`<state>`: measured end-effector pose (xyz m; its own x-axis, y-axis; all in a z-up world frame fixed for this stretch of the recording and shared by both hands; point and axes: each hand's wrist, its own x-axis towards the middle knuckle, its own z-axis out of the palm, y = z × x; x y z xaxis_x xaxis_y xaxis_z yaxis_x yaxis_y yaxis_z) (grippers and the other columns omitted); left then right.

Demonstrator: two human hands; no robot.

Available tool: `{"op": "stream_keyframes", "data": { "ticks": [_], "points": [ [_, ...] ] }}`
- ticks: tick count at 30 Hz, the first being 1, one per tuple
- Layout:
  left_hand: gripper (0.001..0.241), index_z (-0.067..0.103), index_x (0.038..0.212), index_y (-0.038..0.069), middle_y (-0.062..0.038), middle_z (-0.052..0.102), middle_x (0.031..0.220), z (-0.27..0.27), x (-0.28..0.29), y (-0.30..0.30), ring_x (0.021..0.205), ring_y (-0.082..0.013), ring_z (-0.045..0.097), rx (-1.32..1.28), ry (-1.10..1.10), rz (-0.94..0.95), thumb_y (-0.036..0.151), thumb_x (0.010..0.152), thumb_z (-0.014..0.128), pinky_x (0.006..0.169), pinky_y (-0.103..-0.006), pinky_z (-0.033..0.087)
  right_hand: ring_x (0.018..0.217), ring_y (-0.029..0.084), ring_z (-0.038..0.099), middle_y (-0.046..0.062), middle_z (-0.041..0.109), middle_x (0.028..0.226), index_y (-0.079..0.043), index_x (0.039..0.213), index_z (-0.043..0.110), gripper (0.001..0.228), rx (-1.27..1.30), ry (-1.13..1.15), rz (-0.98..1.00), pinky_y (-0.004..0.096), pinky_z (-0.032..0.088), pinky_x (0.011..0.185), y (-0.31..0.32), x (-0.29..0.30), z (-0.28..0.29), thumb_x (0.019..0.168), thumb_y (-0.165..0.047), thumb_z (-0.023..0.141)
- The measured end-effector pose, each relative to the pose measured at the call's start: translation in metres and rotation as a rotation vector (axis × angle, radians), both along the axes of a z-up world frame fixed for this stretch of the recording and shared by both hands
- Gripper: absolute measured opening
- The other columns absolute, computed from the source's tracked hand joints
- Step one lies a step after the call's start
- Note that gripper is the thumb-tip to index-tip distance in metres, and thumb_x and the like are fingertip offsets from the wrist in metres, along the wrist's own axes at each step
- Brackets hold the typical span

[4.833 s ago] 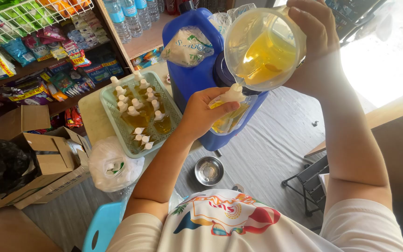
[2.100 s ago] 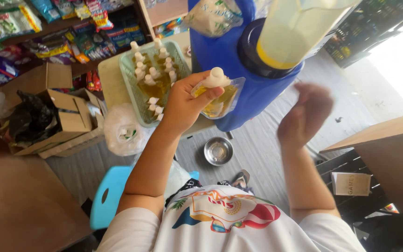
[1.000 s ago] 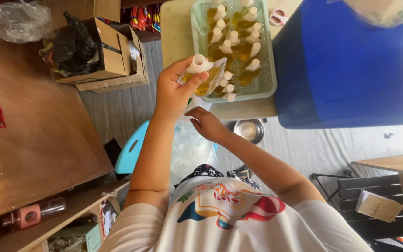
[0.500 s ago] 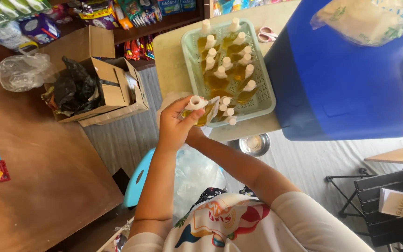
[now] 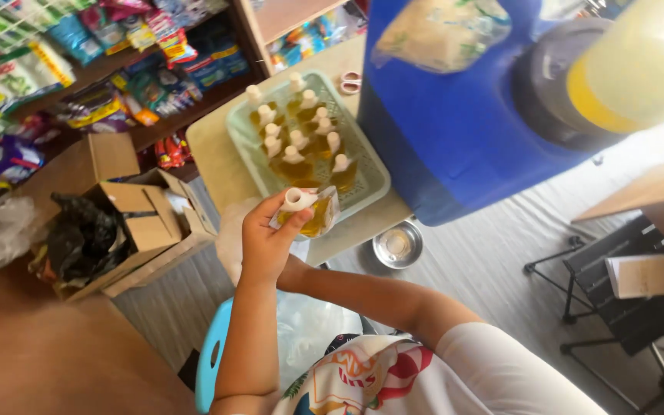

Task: Filling small plastic pouches with cooking oil using a pitcher and organizing them on a tray and shelf.

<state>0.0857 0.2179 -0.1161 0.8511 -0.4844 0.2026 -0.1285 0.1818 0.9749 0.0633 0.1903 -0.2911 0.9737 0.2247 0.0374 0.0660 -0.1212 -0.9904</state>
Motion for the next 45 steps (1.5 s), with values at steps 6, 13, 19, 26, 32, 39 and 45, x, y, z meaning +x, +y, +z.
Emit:
{"op": "stream_keyframes", "data": {
  "ticks": [6,13,19,26,32,39,45],
  "points": [
    [0.032,0.071,0.122,-0.001,-0.004,0.074,0.115,0.005,-0.018,-0.020,0.108,-0.0114,0.066,0.010,0.027,-0.101,0.009,0.093,0.078,0.097,-0.0271,0.053,0.118,0.036,0.057,0.019,0.059,0.134,-0.007,0.127,0.062,0.044,-0.393,-0.181,0.095,0.044,0.048,0.096,-0.081,-0.092,0.045,0.083,-0.007,0.069],
    [0.033,0.074,0.121,0.000,-0.004,0.076,0.110,0.008,-0.046,-0.062,0.099,-0.0100,0.068,0.097,-0.078,-0.297,0.011,0.090,0.081,0.089,-0.0257,0.055,0.102,0.022,0.072,0.008,0.074,0.111,-0.007,0.117,0.072,0.028,-0.229,0.015,0.084,0.034,0.057,0.090,-0.221,-0.193,0.202,0.090,-0.012,0.077],
    [0.037,0.072,0.125,-0.001,-0.005,0.074,0.108,-0.012,-0.074,-0.097,0.097,-0.0090,0.067,0.030,0.072,-0.466,0.013,0.091,0.082,0.086,-0.0250,0.055,0.108,0.025,0.070,0.010,0.072,0.116,-0.004,0.118,0.070,0.029,-0.542,-0.296,-0.374,0.036,0.056,0.095,-0.268,-0.221,0.298,0.089,-0.003,0.077],
    [0.038,0.073,0.125,0.003,-0.005,0.075,0.109,-0.011,-0.083,-0.105,0.097,-0.0077,0.069,0.069,0.074,-0.509,0.015,0.090,0.082,0.085,-0.0242,0.056,0.100,0.027,0.070,0.009,0.071,0.113,-0.008,0.118,0.073,0.031,-0.749,-0.336,-0.217,0.035,0.057,0.085,-0.275,-0.173,0.326,0.088,-0.004,0.080],
    [0.037,0.075,0.121,0.002,-0.006,0.076,0.103,-0.006,-0.073,-0.103,0.094,-0.0094,0.069,0.116,-0.132,-0.411,0.017,0.089,0.085,0.083,-0.0253,0.055,0.100,0.029,0.069,0.009,0.071,0.112,-0.008,0.113,0.073,0.034,-0.836,-0.327,0.014,0.038,0.056,0.086,-0.268,-0.149,0.339,0.081,0.000,0.077],
    [0.035,0.076,0.120,0.003,-0.004,0.076,0.098,-0.004,-0.061,-0.099,0.089,-0.0086,0.069,0.106,0.023,-0.459,0.018,0.089,0.082,0.080,-0.0260,0.056,0.103,0.029,0.069,0.008,0.072,0.114,-0.009,0.114,0.074,0.034,-0.799,-0.351,0.072,0.038,0.056,0.088,-0.262,-0.129,0.334,0.082,0.002,0.074],
    [0.033,0.074,0.120,0.002,-0.003,0.076,0.104,-0.012,-0.050,-0.093,0.095,-0.0078,0.069,0.037,0.075,-0.416,0.016,0.091,0.081,0.083,-0.0250,0.056,0.104,0.029,0.069,0.007,0.073,0.114,-0.009,0.115,0.075,0.036,-0.740,-0.377,0.164,0.038,0.056,0.089,-0.259,-0.105,0.328,0.082,0.004,0.073]
  ]
}}
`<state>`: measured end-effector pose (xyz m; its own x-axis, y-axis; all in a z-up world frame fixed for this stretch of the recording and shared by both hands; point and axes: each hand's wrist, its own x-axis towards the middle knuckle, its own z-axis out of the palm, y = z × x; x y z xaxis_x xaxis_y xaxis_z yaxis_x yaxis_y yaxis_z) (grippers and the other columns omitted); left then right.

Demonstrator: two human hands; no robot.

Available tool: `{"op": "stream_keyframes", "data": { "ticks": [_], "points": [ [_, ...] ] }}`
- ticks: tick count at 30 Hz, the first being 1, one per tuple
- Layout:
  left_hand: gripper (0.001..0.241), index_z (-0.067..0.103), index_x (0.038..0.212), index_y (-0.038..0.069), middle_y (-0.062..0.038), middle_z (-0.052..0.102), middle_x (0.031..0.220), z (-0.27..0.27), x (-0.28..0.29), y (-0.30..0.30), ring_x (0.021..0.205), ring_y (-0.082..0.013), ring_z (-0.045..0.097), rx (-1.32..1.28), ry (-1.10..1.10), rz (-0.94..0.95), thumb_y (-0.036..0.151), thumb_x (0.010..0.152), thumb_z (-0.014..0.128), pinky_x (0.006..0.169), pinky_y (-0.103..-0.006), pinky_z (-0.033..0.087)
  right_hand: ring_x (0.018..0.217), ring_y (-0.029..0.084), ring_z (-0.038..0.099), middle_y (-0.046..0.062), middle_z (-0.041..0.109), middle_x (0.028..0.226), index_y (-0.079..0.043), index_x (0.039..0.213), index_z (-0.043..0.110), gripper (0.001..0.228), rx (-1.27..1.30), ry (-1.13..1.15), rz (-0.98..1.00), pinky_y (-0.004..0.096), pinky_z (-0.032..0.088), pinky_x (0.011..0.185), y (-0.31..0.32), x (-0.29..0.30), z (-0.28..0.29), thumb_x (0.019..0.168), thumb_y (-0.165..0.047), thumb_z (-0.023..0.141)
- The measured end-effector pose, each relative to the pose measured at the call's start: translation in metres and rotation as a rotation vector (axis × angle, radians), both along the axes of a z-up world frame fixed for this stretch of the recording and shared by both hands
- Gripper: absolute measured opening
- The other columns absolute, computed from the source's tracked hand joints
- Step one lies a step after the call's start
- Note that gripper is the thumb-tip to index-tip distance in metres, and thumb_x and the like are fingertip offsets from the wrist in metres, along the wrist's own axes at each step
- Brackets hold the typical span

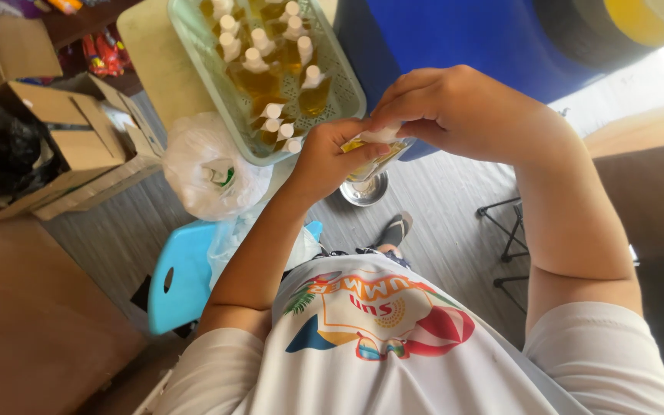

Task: Filling small plastic pouches with cooking oil using a pitcher and organizing them on a tray and shelf.

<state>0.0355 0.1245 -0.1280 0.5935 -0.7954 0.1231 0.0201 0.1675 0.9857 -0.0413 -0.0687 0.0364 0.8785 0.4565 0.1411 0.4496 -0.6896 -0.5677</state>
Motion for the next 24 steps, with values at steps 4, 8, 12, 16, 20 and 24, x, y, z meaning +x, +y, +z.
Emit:
{"op": "stream_keyframes", "data": {
  "ticks": [4,8,12,16,20,24],
  "points": [
    [0.031,0.075,0.118,0.002,-0.004,0.078,0.103,-0.002,0.010,0.004,0.092,-0.0076,0.070,0.022,0.010,0.074,0.016,0.092,0.080,0.080,-0.0250,0.057,0.104,0.030,0.070,0.008,0.072,0.114,-0.008,0.115,0.074,0.035,0.017,-0.003,0.040,0.038,0.056,0.088,0.005,0.020,0.000,0.082,0.005,0.072],
    [0.029,0.075,0.120,0.004,-0.003,0.077,0.104,0.007,0.012,0.019,0.093,-0.0064,0.069,-0.003,0.055,0.097,0.016,0.094,0.078,0.081,-0.0242,0.057,0.102,0.032,0.068,0.010,0.071,0.113,-0.006,0.114,0.073,0.036,0.029,-0.012,0.078,0.039,0.056,0.087,0.014,0.034,-0.008,0.079,0.004,0.075],
    [0.029,0.075,0.119,0.004,-0.004,0.079,0.105,0.007,0.015,0.031,0.094,-0.0062,0.070,0.058,-0.132,0.228,0.016,0.092,0.080,0.083,-0.0238,0.056,0.102,0.032,0.069,0.010,0.071,0.111,-0.006,0.111,0.073,0.035,0.060,-0.028,0.151,0.039,0.056,0.087,0.023,0.050,-0.020,0.077,0.003,0.077],
    [0.027,0.076,0.116,0.003,-0.004,0.079,0.101,-0.003,0.022,0.042,0.090,-0.0066,0.069,0.072,-0.072,0.237,0.016,0.092,0.080,0.081,-0.0242,0.056,0.102,0.031,0.069,0.009,0.072,0.111,-0.008,0.111,0.074,0.036,0.064,-0.005,0.158,0.038,0.057,0.087,0.032,0.062,-0.025,0.077,0.004,0.077],
    [0.026,0.076,0.114,0.003,-0.004,0.078,0.100,-0.002,0.026,0.057,0.089,-0.0089,0.071,0.101,-0.176,0.298,0.015,0.091,0.081,0.081,-0.0254,0.056,0.100,0.031,0.070,0.009,0.073,0.111,-0.010,0.112,0.075,0.039,0.062,0.025,0.183,0.038,0.057,0.085,0.045,0.072,-0.023,0.076,0.005,0.074],
    [0.027,0.075,0.115,0.003,-0.004,0.077,0.103,-0.003,0.028,0.068,0.093,-0.0096,0.069,0.091,-0.129,0.308,0.016,0.091,0.080,0.084,-0.0262,0.055,0.101,0.031,0.070,0.010,0.073,0.111,-0.010,0.112,0.075,0.038,0.066,-0.005,0.234,0.038,0.057,0.087,0.053,0.081,-0.024,0.078,0.005,0.073]
  ]
}}
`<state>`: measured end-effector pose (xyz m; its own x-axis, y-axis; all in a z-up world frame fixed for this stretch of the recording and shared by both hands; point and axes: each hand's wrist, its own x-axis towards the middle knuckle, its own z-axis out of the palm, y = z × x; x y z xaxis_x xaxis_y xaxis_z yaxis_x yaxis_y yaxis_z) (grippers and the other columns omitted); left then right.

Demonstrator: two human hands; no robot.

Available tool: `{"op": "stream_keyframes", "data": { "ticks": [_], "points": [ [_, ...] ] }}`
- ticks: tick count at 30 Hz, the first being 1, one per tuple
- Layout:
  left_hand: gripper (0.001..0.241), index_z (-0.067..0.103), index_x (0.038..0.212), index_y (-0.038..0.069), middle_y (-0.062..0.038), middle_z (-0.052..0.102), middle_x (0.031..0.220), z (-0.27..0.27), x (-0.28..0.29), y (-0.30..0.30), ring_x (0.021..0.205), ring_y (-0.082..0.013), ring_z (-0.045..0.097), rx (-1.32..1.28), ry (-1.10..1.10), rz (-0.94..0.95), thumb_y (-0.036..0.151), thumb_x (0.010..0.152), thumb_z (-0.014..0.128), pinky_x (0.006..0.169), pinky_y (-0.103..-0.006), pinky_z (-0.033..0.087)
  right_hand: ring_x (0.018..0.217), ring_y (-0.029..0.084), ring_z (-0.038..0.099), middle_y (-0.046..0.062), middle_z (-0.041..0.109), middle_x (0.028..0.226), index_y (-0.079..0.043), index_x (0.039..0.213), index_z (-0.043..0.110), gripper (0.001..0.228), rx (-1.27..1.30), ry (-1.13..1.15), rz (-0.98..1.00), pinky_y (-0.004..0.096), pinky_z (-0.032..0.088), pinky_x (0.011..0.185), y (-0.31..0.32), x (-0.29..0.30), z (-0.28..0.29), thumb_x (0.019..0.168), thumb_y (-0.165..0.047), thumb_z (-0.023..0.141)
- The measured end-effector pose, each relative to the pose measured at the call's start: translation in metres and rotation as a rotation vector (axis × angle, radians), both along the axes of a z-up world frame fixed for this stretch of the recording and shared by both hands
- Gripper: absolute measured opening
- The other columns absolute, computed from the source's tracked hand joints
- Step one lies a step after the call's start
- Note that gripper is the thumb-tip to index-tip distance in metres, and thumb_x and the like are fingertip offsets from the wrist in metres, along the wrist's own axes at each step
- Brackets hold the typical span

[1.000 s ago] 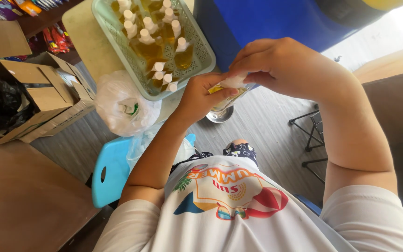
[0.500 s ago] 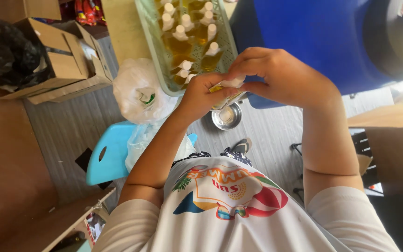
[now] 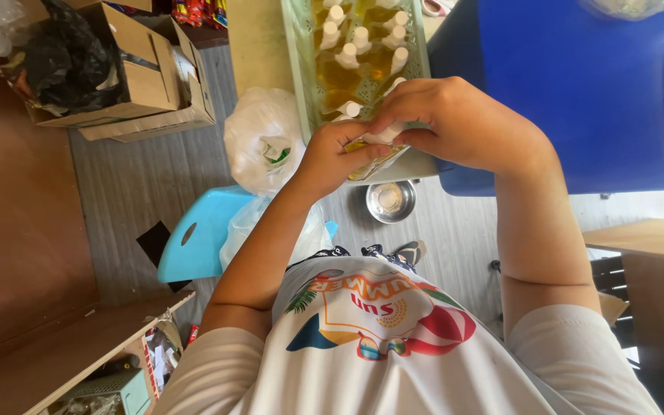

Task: Filling small plastic pouches with cooking oil using a pitcher and organizing them on a tray and shelf.

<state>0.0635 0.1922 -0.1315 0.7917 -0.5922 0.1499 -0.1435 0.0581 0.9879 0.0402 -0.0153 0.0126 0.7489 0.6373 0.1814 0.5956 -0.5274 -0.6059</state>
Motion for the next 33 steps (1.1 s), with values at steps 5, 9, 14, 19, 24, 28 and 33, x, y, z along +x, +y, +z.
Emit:
{"op": "stream_keyframes", "data": {
  "ticks": [5,9,14,19,24,28,33],
  "points": [
    [0.030,0.076,0.118,0.004,-0.003,0.076,0.103,0.000,0.002,0.009,0.094,-0.0090,0.067,-0.010,-0.042,0.036,0.019,0.091,0.080,0.084,-0.0266,0.055,0.094,0.033,0.069,0.012,0.071,0.102,-0.006,0.111,0.074,0.035,-0.073,0.014,-0.035,0.040,0.056,0.082,0.013,0.007,0.005,0.076,-0.004,0.078],
    [0.028,0.078,0.115,0.005,-0.004,0.075,0.098,-0.004,0.005,0.016,0.089,-0.0095,0.067,0.057,-0.019,0.063,0.018,0.091,0.081,0.079,-0.0270,0.054,0.088,0.033,0.069,0.013,0.069,0.096,-0.003,0.106,0.072,0.031,-0.126,0.062,-0.099,0.041,0.055,0.077,0.024,0.012,0.007,0.079,-0.014,0.083],
    [0.033,0.074,0.120,0.006,-0.003,0.077,0.106,-0.010,0.008,0.024,0.096,-0.0074,0.068,-0.035,0.009,0.068,0.020,0.091,0.080,0.086,-0.0258,0.055,0.091,0.037,0.067,0.018,0.068,0.101,0.001,0.113,0.069,0.041,-0.028,-0.110,0.047,0.042,0.054,0.078,0.028,0.015,0.016,0.076,-0.014,0.078],
    [0.029,0.076,0.117,0.006,-0.003,0.078,0.103,-0.007,0.009,0.027,0.093,-0.0077,0.069,0.030,-0.018,0.098,0.019,0.092,0.080,0.083,-0.0260,0.056,0.086,0.034,0.068,0.016,0.069,0.096,-0.002,0.109,0.070,0.035,-0.172,0.039,-0.114,0.042,0.055,0.075,0.036,0.016,0.008,0.079,-0.018,0.081],
    [0.031,0.076,0.119,0.005,-0.004,0.078,0.108,-0.010,0.008,0.030,0.096,-0.0082,0.069,-0.003,-0.033,0.104,0.018,0.091,0.081,0.086,-0.0266,0.056,0.086,0.035,0.066,0.017,0.068,0.096,0.001,0.112,0.069,0.040,-0.112,-0.058,-0.052,0.042,0.054,0.075,0.040,0.017,0.012,0.078,-0.017,0.080],
    [0.030,0.076,0.119,0.006,-0.004,0.078,0.103,-0.008,0.007,0.030,0.093,-0.0077,0.069,0.050,-0.013,0.107,0.020,0.092,0.079,0.083,-0.0261,0.056,0.087,0.035,0.067,0.016,0.068,0.093,-0.001,0.107,0.071,0.031,-0.143,-0.066,-0.054,0.043,0.054,0.076,0.042,0.016,0.003,0.079,-0.013,0.079],
    [0.032,0.075,0.118,0.006,-0.003,0.078,0.103,-0.010,0.006,0.033,0.094,-0.0070,0.069,0.033,0.000,0.120,0.021,0.090,0.081,0.083,-0.0255,0.056,0.090,0.036,0.068,0.016,0.069,0.095,-0.001,0.106,0.072,0.029,-0.128,-0.061,-0.038,0.043,0.055,0.077,0.041,0.018,-0.001,0.080,-0.012,0.080]
  ]
}}
